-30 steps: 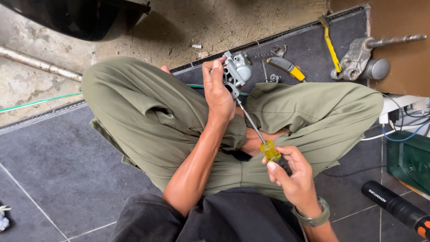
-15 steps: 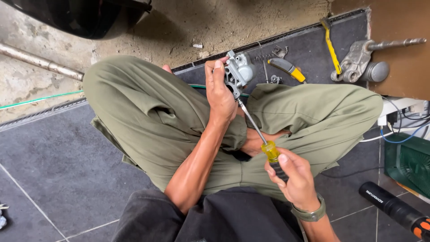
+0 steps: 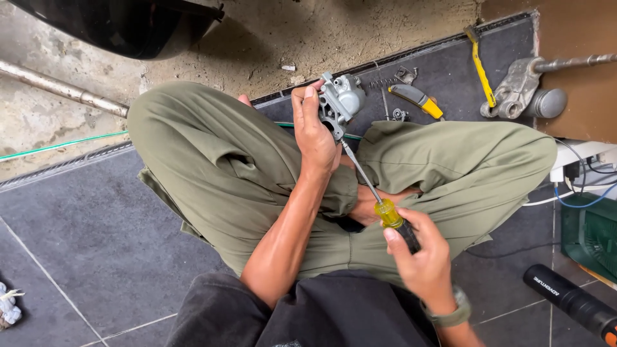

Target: Scraping old gasket material or residue from a motorcycle carburetor body using a utility knife and a screwdriver.

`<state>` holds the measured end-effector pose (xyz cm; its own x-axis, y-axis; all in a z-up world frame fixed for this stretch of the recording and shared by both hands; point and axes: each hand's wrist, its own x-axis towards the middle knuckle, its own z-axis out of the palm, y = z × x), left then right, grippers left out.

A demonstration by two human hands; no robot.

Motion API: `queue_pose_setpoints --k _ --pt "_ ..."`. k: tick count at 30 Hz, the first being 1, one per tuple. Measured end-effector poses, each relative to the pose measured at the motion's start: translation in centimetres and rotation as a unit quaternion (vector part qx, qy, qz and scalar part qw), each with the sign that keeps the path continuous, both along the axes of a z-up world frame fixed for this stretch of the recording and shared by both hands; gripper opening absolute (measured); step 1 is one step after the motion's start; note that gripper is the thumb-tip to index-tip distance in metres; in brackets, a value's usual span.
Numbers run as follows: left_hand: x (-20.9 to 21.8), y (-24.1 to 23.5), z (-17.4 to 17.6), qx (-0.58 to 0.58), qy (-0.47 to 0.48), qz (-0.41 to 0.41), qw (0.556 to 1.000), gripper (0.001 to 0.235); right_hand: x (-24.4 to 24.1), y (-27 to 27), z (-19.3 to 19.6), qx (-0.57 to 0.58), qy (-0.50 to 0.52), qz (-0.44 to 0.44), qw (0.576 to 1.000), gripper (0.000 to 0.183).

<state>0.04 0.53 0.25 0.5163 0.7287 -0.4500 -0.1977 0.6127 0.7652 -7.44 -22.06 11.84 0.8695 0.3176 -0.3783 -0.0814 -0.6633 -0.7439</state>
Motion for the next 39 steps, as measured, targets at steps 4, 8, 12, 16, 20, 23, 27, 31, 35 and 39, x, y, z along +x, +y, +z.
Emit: queue_pose_setpoints --k 4,8,12,16,20,23,27,31,35,39 --pt "0.3 -0.7 -0.9 -0.029 -0.021 0.017 0.999 0.024 0.1 1.9 0.4 -0.086 -0.343 0.205 0.913 0.035" --pt "0.3 -0.3 -0.4 -0.022 -0.017 0.019 0.999 0.025 -0.2 1.2 -0.6 -0.030 -0.256 0.147 0.955 0.032" --pt "0.0 0.1 -0.6 0.052 0.023 -0.007 0.998 0.032 0.4 0.5 -0.9 0.112 0.119 -0.075 0.984 0.039" --pt "0.1 0.0 -0.8 0.053 0.019 -0.004 0.998 0.032 2.0 0.5 -0.5 0.209 0.266 -0.113 0.934 0.048" --pt "-0.1 0.0 -0.5 0.052 -0.009 -0.022 0.998 0.028 2.5 -1.5 -2.4 0.369 0.520 -0.195 0.745 0.054" --pt "-0.1 -0.1 -0.5 0.042 -0.011 -0.032 0.999 0.027 2.6 -1.3 -1.5 0.405 0.535 -0.143 0.727 0.040" --pt "0.1 0.3 -0.4 0.029 0.009 -0.016 0.999 0.027 2.2 -2.2 -2.9 0.364 0.465 -0.139 0.795 0.021" --pt "0.1 0.2 -0.6 0.026 0.017 -0.002 1.000 0.028 1.6 0.6 -0.3 0.170 0.185 -0.033 0.967 0.020" --pt "0.4 0.1 -0.7 0.016 0.010 -0.009 1.000 0.028 1.0 1.6 -0.2 -0.039 -0.272 0.193 0.942 0.041" --pt "0.0 0.0 -0.6 -0.022 -0.038 -0.001 0.999 0.028 0.3 1.0 -1.2 0.003 -0.200 0.139 0.970 0.035"
